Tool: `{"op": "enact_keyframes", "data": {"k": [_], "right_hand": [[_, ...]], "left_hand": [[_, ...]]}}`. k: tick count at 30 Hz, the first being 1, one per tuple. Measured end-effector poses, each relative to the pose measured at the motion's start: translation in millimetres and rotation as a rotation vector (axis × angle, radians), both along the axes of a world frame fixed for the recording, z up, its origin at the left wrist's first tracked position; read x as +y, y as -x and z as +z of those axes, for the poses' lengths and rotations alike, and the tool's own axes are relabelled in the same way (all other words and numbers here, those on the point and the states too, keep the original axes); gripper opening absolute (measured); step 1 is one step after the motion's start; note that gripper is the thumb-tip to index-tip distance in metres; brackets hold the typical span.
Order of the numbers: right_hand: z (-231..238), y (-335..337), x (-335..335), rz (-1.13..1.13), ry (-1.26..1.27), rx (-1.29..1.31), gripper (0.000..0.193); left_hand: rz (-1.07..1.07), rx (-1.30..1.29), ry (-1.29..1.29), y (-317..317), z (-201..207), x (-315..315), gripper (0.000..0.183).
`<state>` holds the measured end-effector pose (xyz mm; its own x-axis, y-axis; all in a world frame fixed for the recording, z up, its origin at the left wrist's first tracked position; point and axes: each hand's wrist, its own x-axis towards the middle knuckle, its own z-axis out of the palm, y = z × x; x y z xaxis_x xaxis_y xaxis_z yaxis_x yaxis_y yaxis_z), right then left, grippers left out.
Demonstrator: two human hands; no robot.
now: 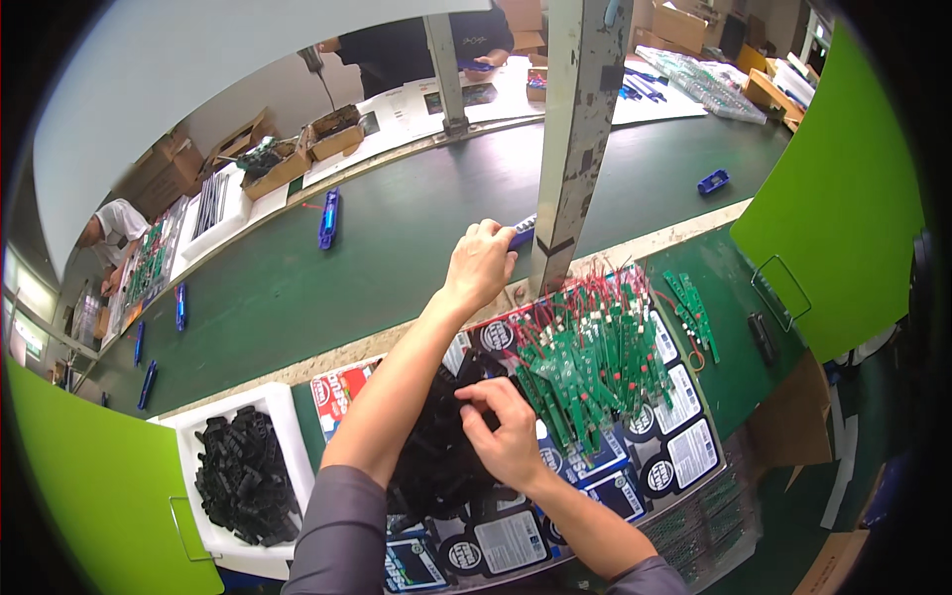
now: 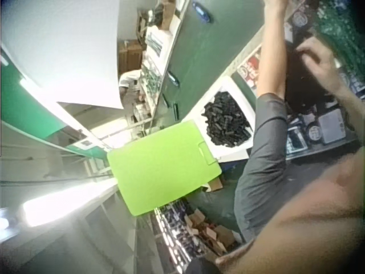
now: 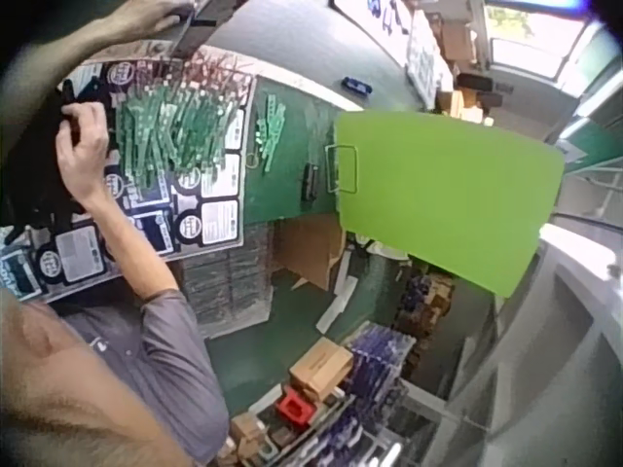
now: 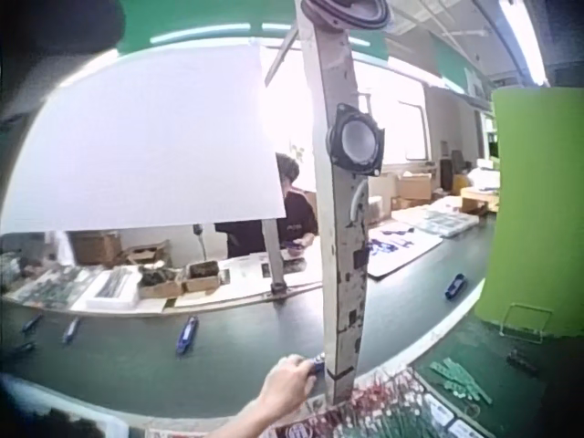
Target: The person assembles small electronic devices by inserting green circuit boards into blue plastic casings. They pick up a casing, insert a circuit board, and then place the completed unit onto the table. This process is repeated multiple times using components from nearby trays.
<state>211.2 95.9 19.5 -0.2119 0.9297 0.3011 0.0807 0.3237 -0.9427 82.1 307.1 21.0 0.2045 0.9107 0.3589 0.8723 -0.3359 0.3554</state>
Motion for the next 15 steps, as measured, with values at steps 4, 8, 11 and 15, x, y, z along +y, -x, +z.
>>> {"op": "enact_keyframes", "data": {"k": [4, 8, 11, 15], "right_hand": [[1, -3, 1, 0.011, 0.032, 0.002, 0.022], [1, -4, 2, 0.006, 0.009, -0.003, 0.022], [-3, -3, 4, 0.000, -0.021, 0.017, 0.022], [-7, 1, 3, -0.033, 0.056, 0.089, 0.022]], "left_hand": [[0.031, 0.180, -0.024, -16, -14, 29, 0.044], [0.028, 0.151, 0.054, -2, -21, 34, 0.042], [0.043, -0.041, 0.117, 19, -14, 13, 0.040], [0.023, -0.611, 0.270, 46, 8, -46, 0.037]]}}
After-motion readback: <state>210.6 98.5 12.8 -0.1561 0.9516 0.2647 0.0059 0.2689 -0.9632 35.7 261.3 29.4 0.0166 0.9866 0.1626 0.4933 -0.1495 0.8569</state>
